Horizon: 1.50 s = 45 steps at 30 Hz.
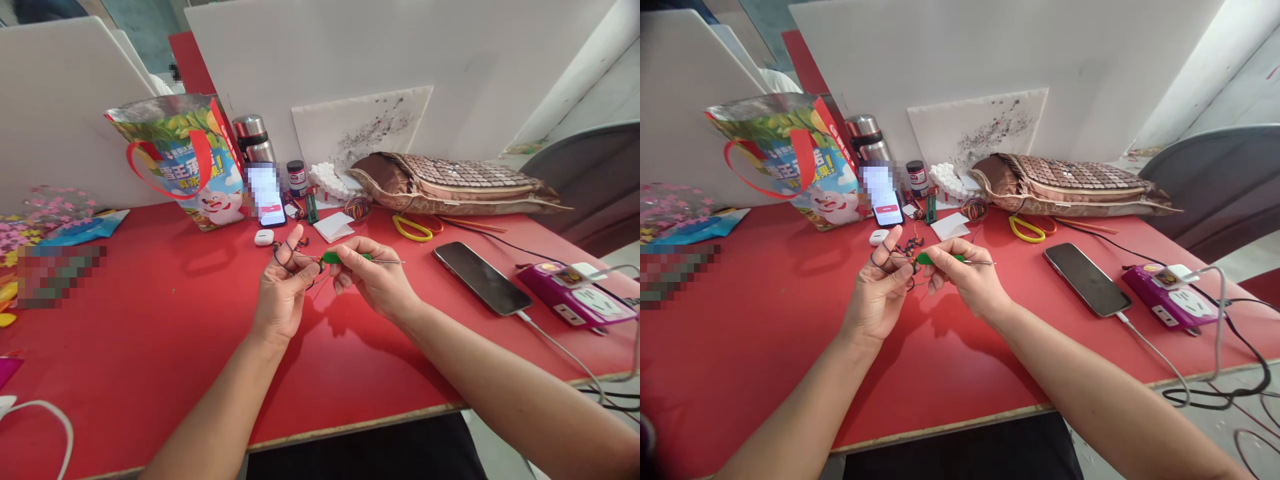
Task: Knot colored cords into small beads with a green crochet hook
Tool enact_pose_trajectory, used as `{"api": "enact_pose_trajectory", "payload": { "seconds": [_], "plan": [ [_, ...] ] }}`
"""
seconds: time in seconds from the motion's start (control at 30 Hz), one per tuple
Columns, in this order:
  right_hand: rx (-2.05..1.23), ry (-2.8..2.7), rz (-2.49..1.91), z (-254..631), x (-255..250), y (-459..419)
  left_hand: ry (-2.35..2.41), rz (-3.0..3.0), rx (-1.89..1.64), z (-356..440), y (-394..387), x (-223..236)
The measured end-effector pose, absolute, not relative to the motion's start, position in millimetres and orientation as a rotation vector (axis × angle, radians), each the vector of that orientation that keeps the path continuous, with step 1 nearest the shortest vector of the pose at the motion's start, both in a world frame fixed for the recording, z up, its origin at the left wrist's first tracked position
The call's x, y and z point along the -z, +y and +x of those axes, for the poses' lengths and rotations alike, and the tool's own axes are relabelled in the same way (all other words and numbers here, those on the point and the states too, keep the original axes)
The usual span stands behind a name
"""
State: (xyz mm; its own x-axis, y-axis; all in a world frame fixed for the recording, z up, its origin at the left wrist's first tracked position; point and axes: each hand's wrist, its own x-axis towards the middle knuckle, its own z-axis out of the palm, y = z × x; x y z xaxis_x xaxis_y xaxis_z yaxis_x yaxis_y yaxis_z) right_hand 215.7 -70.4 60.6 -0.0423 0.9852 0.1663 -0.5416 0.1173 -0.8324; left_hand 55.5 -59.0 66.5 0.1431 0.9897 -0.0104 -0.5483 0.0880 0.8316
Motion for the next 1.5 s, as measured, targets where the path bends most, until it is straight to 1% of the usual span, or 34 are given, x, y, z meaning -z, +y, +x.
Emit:
{"api": "enact_pose_trajectory", "payload": {
  "seconds": [0.27,0.5,0.7,0.93,1.1,1.23,1.5],
  "plan": [
    [-1.605,-0.797,-0.632,219.4,-58.1,-64.2,0.727,0.837,-1.271,52.3,-57.7,-69.0],
    [-1.732,-0.762,-0.621,225.6,-59.6,-61.3,0.787,0.988,-1.376,53.1,-57.8,-72.3],
    [-1.675,-0.861,-0.642,225.9,-63.3,-66.1,0.832,1.113,-1.421,51.1,-58.6,-71.8],
    [-1.482,-1.116,-0.598,230.4,-68.1,-72.9,0.782,1.06,-1.45,54.3,-62.2,-72.8],
    [-1.401,-0.97,-0.619,226.1,-67.6,-69.4,0.822,1.052,-1.442,56.7,-63.0,-70.6],
    [-1.449,-0.853,-0.64,220.9,-63.4,-64.8,0.837,1.043,-1.461,56.8,-63.1,-71.4],
    [-1.54,-0.858,-0.608,223.0,-62.5,-65.6,0.804,1.041,-1.462,56.5,-61.9,-72.3]
  ]
}}
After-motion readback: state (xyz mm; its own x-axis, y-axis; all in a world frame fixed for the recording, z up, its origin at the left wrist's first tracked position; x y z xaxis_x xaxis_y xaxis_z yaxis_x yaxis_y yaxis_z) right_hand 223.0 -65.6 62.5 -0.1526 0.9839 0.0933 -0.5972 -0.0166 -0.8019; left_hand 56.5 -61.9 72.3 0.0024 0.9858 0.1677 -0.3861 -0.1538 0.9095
